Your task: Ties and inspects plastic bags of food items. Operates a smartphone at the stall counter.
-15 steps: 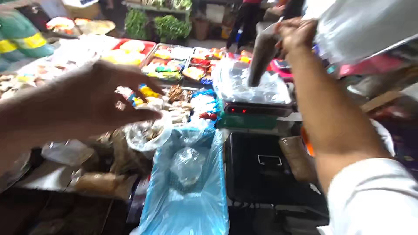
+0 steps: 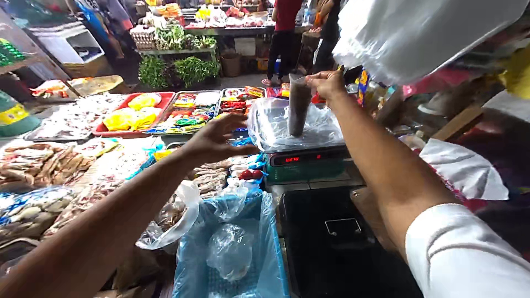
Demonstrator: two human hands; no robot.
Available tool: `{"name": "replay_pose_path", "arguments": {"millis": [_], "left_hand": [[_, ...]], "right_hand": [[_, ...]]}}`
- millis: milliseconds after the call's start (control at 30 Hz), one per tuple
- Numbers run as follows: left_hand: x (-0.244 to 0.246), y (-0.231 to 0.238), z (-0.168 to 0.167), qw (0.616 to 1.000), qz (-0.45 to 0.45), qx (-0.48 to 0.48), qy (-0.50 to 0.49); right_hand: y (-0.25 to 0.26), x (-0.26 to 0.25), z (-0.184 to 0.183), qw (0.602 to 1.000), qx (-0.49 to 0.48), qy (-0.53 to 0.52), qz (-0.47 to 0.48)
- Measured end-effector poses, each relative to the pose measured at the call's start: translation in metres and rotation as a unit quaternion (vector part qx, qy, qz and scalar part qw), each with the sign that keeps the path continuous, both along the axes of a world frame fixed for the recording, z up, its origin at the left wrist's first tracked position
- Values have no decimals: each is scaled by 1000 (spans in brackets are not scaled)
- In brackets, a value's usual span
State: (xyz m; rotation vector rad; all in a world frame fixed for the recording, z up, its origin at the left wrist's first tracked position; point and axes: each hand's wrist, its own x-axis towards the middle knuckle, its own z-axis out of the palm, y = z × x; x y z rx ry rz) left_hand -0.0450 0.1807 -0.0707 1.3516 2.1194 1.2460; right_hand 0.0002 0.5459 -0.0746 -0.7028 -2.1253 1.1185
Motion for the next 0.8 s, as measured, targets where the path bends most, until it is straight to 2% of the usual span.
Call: {"name": "replay_pose_path", "arguments": {"millis": [200, 267, 367, 433, 567, 700, 800], "left_hand": [[-64, 174, -64, 996, 10, 42, -72], [-63, 213, -75, 988, 10, 81, -128], [-65, 255, -91, 962, -19, 179, -204], [-69, 268, -96, 947, -27, 214, -239], [-69, 269, -92, 940, -36, 222, -257], [-71, 269, -86, 941, -71, 224, -244], [-71, 274, -92, 955, -63, 220, -188]], "right_hand": [[-3, -4, -1, 1000, 6, 1, 23], [-5, -5, -1, 999, 0, 23, 47], [-3, 1, -3, 993, -71, 54, 81], [-1, 6, -2, 989, -107, 63, 86], [3, 22, 0, 986, -143, 46, 70], [8, 26, 1, 987, -136, 26, 80], [-2, 27, 7, 995, -74, -1, 71]]}}
